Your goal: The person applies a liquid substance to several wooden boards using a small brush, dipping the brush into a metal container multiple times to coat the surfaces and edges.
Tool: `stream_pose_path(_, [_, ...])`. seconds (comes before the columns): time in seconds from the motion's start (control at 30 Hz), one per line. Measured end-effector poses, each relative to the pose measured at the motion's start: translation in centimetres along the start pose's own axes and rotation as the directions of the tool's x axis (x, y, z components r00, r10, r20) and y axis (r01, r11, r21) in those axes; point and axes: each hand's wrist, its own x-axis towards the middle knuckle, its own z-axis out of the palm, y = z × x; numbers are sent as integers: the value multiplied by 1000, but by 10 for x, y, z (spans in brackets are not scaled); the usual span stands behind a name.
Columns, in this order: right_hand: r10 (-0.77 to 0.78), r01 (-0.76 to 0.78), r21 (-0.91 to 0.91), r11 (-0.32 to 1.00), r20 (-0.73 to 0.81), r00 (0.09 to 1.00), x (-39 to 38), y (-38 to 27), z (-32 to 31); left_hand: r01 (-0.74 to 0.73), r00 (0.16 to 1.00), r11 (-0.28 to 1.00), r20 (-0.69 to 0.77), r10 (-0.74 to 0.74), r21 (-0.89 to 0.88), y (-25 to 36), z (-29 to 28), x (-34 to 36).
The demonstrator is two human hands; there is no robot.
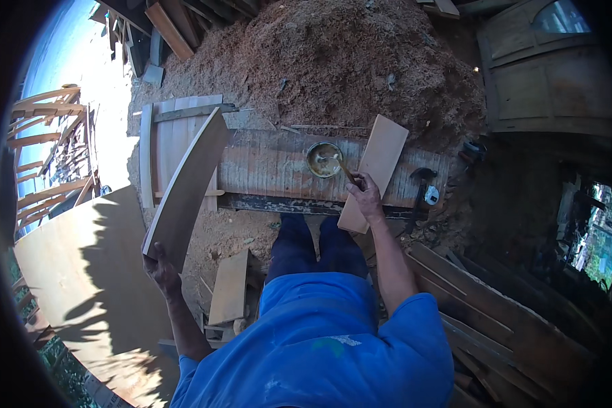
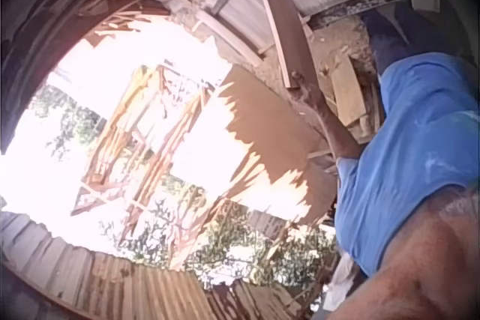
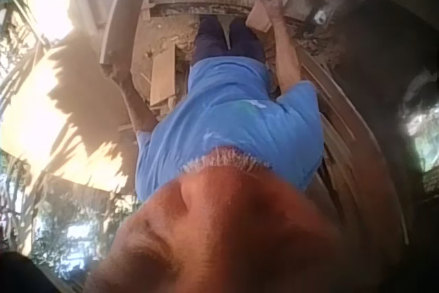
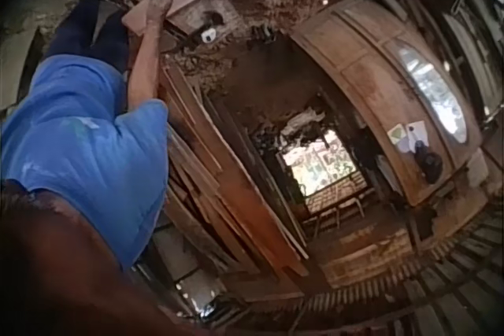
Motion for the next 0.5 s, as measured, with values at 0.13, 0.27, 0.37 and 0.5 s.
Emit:
stream_pose_path(0.13, [19,-20,86,996,6,1000,0,19,-3,56,998,997,46,-53,-52,-15,10,8])
stream_pose_path(0.27, [132,-125,203,971,-23,991,-8,6,12,61,997,998,44,-61,-3,-9,15,2])
stream_pose_path(0.37, [127,-141,198,970,84,988,-5,4,9,68,996,998,65,-67,-13,7,25,-1])
stream_pose_path(0.5, [168,-224,346,911,185,968,-7,12,16,92,994,994,71,-87,-65,-4,24,-4])
